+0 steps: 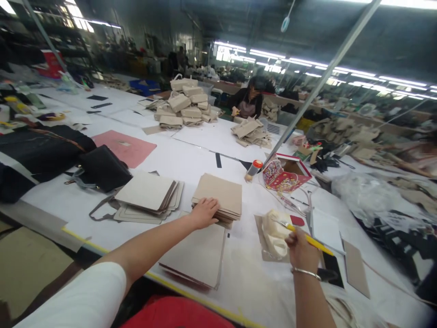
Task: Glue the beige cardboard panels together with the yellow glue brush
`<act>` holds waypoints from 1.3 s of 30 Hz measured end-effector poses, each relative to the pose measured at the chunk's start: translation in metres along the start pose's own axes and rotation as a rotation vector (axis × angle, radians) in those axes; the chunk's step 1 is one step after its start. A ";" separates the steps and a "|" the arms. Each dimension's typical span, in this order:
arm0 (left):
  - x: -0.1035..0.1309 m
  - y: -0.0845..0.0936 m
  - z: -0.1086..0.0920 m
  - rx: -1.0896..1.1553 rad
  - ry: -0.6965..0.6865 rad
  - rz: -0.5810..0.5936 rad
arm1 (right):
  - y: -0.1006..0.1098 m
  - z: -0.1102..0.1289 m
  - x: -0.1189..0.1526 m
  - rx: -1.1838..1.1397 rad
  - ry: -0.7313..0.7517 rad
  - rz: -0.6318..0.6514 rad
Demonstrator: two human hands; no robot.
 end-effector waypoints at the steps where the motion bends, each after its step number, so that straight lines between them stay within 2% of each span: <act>1: 0.000 -0.001 0.000 0.003 0.002 0.007 | -0.032 0.008 0.007 -0.003 -0.017 0.085; 4: 0.003 -0.002 0.000 0.012 -0.006 0.013 | -0.130 0.021 0.031 0.107 -0.004 0.342; 6: 0.005 -0.004 0.001 0.016 -0.016 0.010 | -0.186 0.020 0.046 0.240 0.009 0.479; 9: 0.004 -0.006 0.004 0.024 -0.036 -0.004 | -0.244 0.007 0.057 0.366 0.019 0.636; 11: 0.004 -0.007 0.006 0.032 -0.043 -0.007 | -0.265 -0.004 0.056 0.454 0.014 0.700; 14: 0.002 -0.006 0.007 0.054 -0.033 0.003 | -0.282 -0.015 0.046 0.599 0.032 0.747; 16: 0.002 -0.005 0.007 0.069 -0.031 0.010 | -0.294 -0.018 0.033 0.648 0.068 0.707; 20: 0.001 -0.003 0.008 0.074 -0.042 0.023 | -0.320 -0.021 0.003 0.626 0.086 0.525; 22: 0.001 -0.002 0.009 0.075 -0.044 0.035 | -0.323 -0.021 -0.010 0.649 0.098 0.470; 24: 0.001 -0.002 0.009 0.079 -0.048 0.038 | -0.313 -0.018 -0.021 0.698 0.122 0.425; 30: 0.000 -0.005 0.009 0.084 -0.047 0.000 | -0.228 0.009 -0.049 0.789 0.147 0.202; 32: -0.001 -0.004 0.009 0.078 -0.052 -0.017 | -0.208 0.017 -0.053 0.810 0.165 0.141; 35: -0.003 -0.001 0.009 0.065 -0.053 -0.037 | -0.191 0.018 -0.048 0.827 0.190 0.105; 39: -0.005 0.002 0.008 0.051 -0.047 -0.051 | -0.163 0.007 -0.015 0.898 0.220 0.149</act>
Point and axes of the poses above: each hand's wrist, its own x-axis away from the middle knuckle, its own y-axis out of the back of the hand, z = x × y, the point moved 1 cm from there along -x, towards the middle knuckle, and after that the axes turned 13 degrees about -y, right-handed, at the moved point
